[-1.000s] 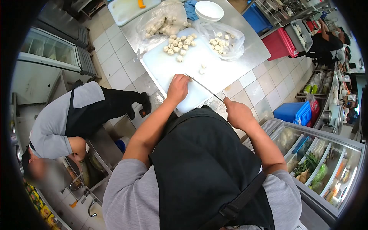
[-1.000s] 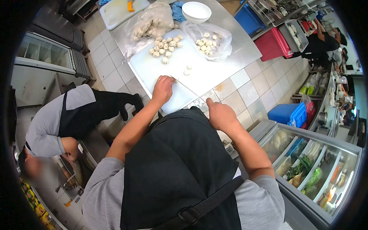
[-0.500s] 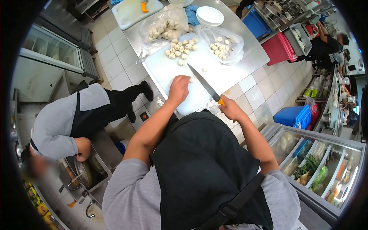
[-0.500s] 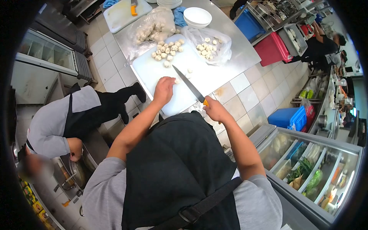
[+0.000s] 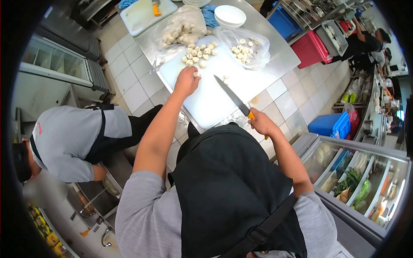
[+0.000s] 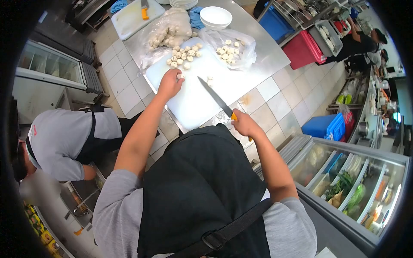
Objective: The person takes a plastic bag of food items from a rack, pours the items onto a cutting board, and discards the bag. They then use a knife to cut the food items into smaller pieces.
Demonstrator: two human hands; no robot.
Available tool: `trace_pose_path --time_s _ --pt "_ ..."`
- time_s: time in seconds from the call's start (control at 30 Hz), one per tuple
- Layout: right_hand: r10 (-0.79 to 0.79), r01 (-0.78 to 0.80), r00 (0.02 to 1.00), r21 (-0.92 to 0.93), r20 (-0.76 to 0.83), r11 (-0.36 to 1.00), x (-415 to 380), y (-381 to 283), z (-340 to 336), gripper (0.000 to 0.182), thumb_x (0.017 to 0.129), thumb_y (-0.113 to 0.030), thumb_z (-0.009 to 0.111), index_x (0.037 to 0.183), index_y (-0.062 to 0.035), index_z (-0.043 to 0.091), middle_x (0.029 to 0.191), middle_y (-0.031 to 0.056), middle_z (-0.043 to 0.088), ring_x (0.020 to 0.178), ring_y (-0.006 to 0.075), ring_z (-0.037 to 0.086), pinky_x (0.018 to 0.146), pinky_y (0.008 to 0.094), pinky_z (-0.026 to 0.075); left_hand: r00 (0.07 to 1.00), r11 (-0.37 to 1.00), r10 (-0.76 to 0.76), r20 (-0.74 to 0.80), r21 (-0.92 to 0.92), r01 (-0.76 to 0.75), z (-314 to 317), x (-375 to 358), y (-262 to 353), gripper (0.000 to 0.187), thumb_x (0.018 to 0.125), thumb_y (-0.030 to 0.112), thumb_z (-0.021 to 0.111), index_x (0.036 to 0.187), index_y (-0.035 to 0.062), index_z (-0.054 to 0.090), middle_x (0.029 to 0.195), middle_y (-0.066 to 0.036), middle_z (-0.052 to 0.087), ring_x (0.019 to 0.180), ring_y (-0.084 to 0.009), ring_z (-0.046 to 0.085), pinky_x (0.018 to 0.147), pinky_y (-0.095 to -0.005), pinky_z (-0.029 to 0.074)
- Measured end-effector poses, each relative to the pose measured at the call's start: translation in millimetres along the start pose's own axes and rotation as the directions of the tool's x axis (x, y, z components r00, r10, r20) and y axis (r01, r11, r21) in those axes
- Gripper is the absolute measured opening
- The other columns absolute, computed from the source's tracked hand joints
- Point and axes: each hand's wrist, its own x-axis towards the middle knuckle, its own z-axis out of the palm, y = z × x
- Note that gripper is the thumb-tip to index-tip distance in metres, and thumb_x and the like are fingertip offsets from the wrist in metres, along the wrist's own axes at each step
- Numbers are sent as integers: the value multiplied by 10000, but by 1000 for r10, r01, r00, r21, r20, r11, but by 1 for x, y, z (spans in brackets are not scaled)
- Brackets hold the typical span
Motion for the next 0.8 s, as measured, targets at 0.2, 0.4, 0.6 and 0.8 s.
trace_pose_path --time_s 0.2,0.4,0.6,0.8 --pt "-133 89 963 -188 -235 978 -1 -24 17 282 1031 -144 684 1225 9 548 977 328 752 977 559 717 856 601 561 993 993 -7 -114 -115 -6 27 -72 43 329 870 135 856 1135 27 693 1030 -187 665 982 -403 658 880 -486 551" --pt "-87 45 988 -302 -128 952 -4 -39 20 248 1039 -130 659 1210 6 542 1008 347 742 1001 561 708 857 622 551 965 990 5 -261 -137 -42 35 -95 55 272 886 60 823 1125 18 698 1078 -186 677 1032 -419 654 907 -487 556" --pt "-123 76 986 -359 -109 930 2 -38 23 222 1047 -129 653 1189 -4 535 992 345 739 985 563 701 845 635 538 958 990 90 -271 -82 -116 28 -98 52 185 916 8 774 1093 4 719 1111 -182 707 1068 -402 681 929 -476 562" --pt "-145 95 987 -474 -70 875 -16 -73 10 215 1020 -105 654 1165 -1 534 980 297 756 966 517 731 820 614 562 953 988 85 -291 -97 -118 30 -96 53 168 909 -27 735 1073 -1 716 1096 -191 700 1040 -417 671 922 -479 557"
